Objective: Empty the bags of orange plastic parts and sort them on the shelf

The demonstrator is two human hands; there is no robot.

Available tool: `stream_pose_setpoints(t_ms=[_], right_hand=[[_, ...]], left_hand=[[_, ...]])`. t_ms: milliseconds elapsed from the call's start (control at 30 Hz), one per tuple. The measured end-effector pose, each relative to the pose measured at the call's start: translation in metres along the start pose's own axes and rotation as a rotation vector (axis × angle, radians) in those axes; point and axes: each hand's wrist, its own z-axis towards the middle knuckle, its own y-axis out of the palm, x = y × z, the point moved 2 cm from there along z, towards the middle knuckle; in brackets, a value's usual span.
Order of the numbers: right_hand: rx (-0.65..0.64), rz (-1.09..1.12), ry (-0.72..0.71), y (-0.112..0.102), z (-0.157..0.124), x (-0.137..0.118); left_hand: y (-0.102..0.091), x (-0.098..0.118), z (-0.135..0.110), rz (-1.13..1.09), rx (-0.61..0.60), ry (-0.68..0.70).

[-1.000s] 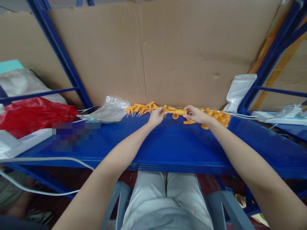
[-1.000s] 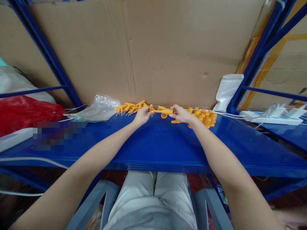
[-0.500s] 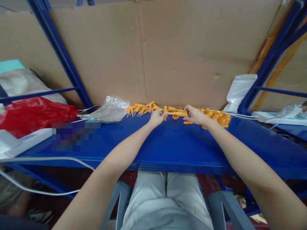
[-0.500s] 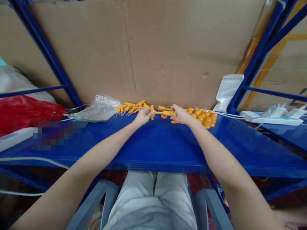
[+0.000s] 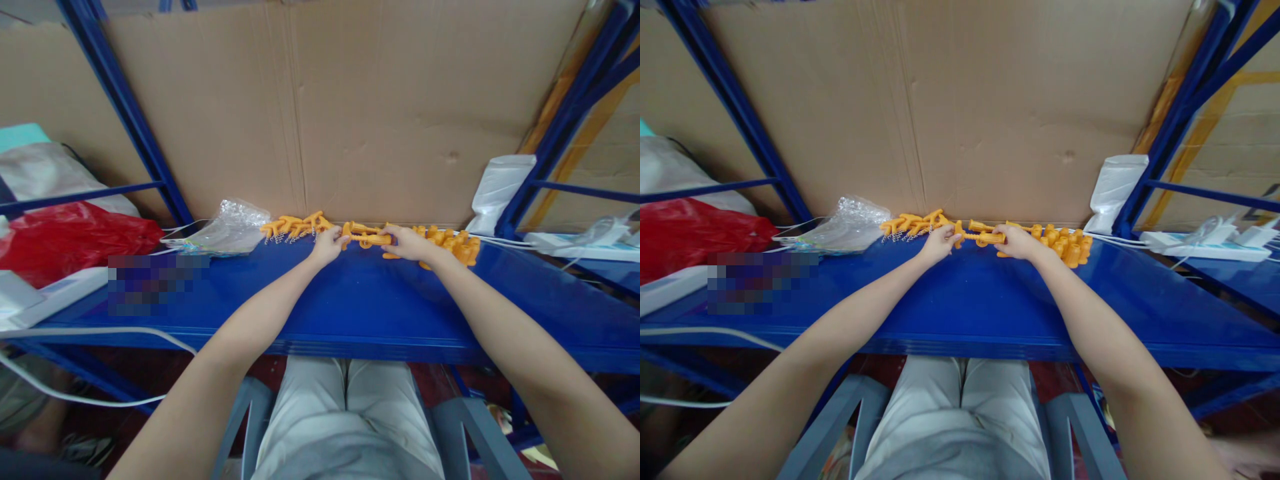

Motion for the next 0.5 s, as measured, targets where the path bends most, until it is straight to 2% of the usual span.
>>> stream_pose_setpoints(t_ms=[200, 500], right_hand=[[0.016, -0.066, -0.012, 0.001, 0.003, 0.004], [0.029, -0.223, 0.053, -0.005, -0.004, -0.005]], left_hand=[[0.002, 0.003, -0.001, 0.001, -0.01, 0.002], [0.006, 0.011, -0.005, 0.002, -0.028, -0.03]])
